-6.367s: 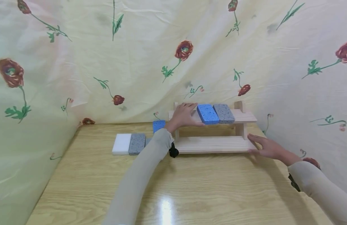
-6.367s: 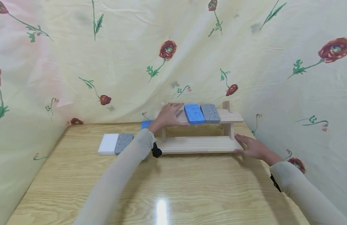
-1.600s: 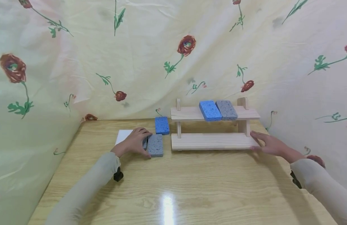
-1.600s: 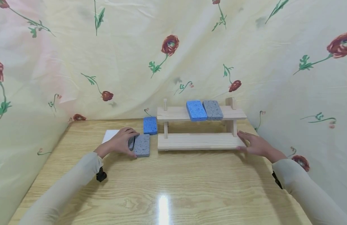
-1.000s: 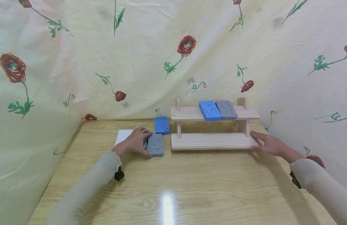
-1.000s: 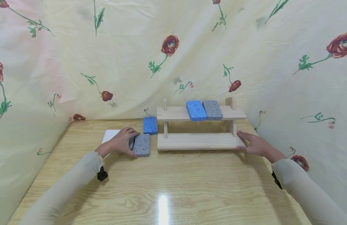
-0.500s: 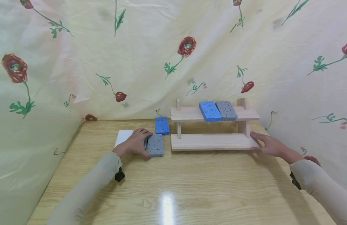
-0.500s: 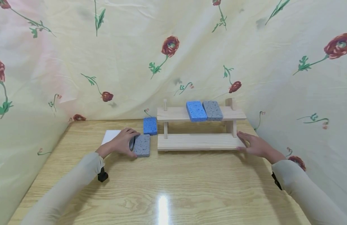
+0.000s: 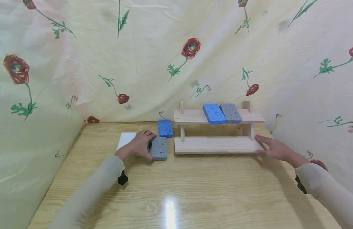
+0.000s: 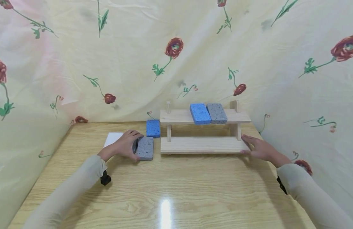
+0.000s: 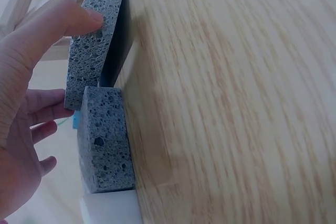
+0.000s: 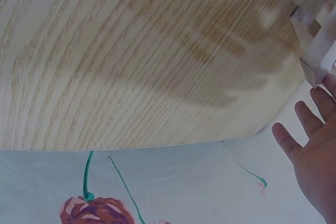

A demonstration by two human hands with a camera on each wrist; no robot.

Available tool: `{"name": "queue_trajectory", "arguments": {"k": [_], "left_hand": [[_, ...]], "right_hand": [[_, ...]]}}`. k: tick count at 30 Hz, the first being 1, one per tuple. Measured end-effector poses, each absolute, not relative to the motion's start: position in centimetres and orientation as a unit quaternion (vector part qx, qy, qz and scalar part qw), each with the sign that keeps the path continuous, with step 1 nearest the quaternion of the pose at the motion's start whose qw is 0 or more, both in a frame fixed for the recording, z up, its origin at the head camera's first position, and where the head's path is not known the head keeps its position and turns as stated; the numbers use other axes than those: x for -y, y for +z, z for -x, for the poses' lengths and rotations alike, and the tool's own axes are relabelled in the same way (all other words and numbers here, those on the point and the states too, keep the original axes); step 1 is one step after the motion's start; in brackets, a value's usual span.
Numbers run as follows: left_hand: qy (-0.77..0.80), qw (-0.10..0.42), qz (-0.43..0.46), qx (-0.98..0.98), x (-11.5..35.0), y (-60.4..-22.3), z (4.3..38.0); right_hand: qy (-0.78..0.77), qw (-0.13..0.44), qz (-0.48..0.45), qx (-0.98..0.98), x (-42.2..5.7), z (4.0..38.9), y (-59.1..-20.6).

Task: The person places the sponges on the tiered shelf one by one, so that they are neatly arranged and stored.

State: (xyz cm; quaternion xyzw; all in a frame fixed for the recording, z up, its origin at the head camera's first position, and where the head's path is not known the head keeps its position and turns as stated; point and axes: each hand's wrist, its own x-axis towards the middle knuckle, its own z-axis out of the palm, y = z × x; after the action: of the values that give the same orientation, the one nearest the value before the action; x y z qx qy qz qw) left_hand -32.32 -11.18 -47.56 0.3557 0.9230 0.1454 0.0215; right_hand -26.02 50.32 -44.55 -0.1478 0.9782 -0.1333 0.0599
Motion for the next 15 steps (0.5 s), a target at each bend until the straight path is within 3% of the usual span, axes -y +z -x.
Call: {"name": "queue_trajectory", "arguments": {"k": [15], "left_hand": [[0.143,0.003,-0.359,-0.922,11.1,-46.3,31.8]], "right_hand": [[-0.134,0.056,0.152,-0.978,-50.2,25.7,-44.5]]}}
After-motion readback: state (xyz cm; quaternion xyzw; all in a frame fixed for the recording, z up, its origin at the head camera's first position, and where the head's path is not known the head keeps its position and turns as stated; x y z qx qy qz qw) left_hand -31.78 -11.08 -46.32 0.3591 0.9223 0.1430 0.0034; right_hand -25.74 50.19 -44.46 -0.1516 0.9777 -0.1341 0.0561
